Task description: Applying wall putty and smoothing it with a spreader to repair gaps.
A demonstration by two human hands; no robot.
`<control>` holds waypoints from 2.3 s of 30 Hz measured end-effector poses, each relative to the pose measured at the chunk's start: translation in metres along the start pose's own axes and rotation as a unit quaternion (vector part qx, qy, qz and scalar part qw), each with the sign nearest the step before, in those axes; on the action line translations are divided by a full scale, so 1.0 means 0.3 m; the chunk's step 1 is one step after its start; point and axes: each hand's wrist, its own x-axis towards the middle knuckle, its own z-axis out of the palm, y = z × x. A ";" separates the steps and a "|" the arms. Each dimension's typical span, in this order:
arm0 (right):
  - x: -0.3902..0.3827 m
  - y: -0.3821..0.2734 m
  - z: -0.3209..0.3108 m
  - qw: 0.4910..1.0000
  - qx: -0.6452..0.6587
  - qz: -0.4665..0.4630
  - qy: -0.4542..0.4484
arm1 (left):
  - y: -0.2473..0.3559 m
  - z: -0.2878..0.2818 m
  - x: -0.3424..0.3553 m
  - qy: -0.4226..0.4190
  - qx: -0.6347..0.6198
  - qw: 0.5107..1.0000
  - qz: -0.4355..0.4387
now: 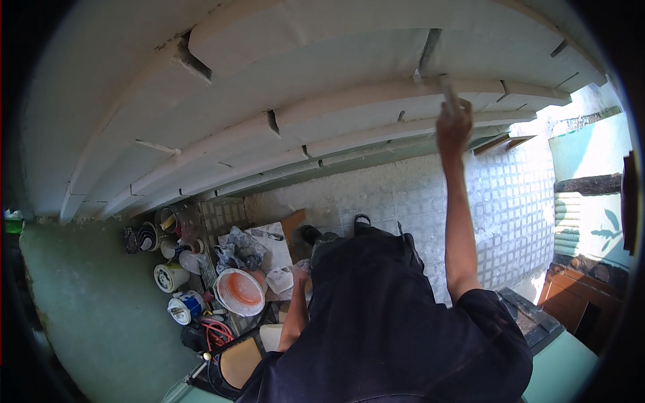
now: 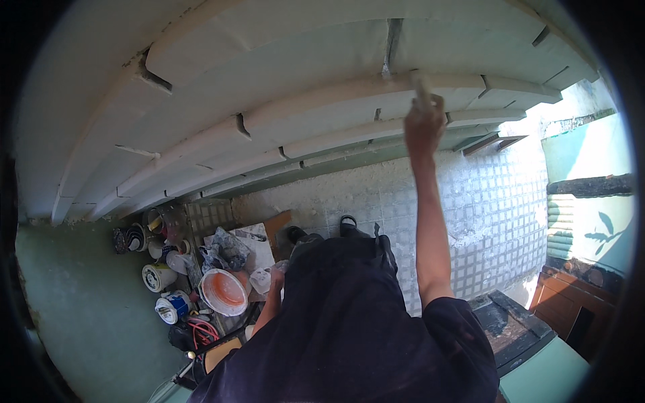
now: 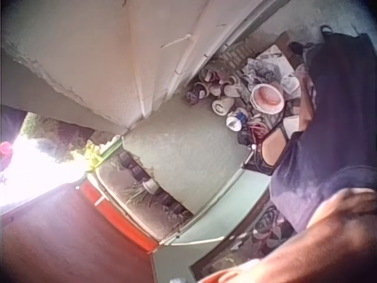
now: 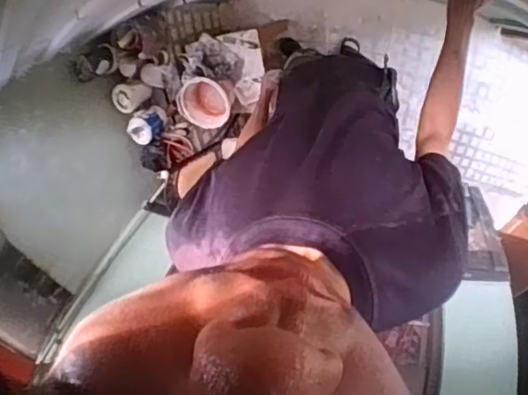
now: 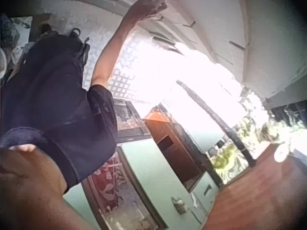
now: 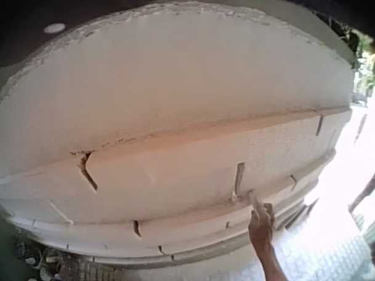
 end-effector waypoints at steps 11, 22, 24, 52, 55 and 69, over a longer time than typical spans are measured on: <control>-0.034 -0.082 -0.023 0.995 0.030 -0.082 0.056 | 0.044 0.027 0.042 0.030 0.006 0.999 0.030; -0.156 -0.292 0.061 0.962 0.192 -0.157 -0.118 | -0.052 -0.054 -0.003 -0.023 0.128 0.991 -0.037; -0.104 -0.238 0.009 0.978 0.165 -0.117 -0.054 | -0.004 -0.043 0.003 -0.007 0.077 0.995 -0.061; -0.290 -0.544 0.142 0.952 0.238 -0.132 -0.140 | -0.210 -0.100 0.054 -0.040 0.226 0.973 -0.026; -0.262 -0.467 0.117 0.951 0.261 -0.115 -0.117 | -0.117 -0.101 0.121 -0.087 0.148 0.985 0.025; -0.394 -0.643 0.225 0.963 0.155 -0.193 -0.105 | -0.133 -0.187 0.234 -0.148 0.349 0.920 0.102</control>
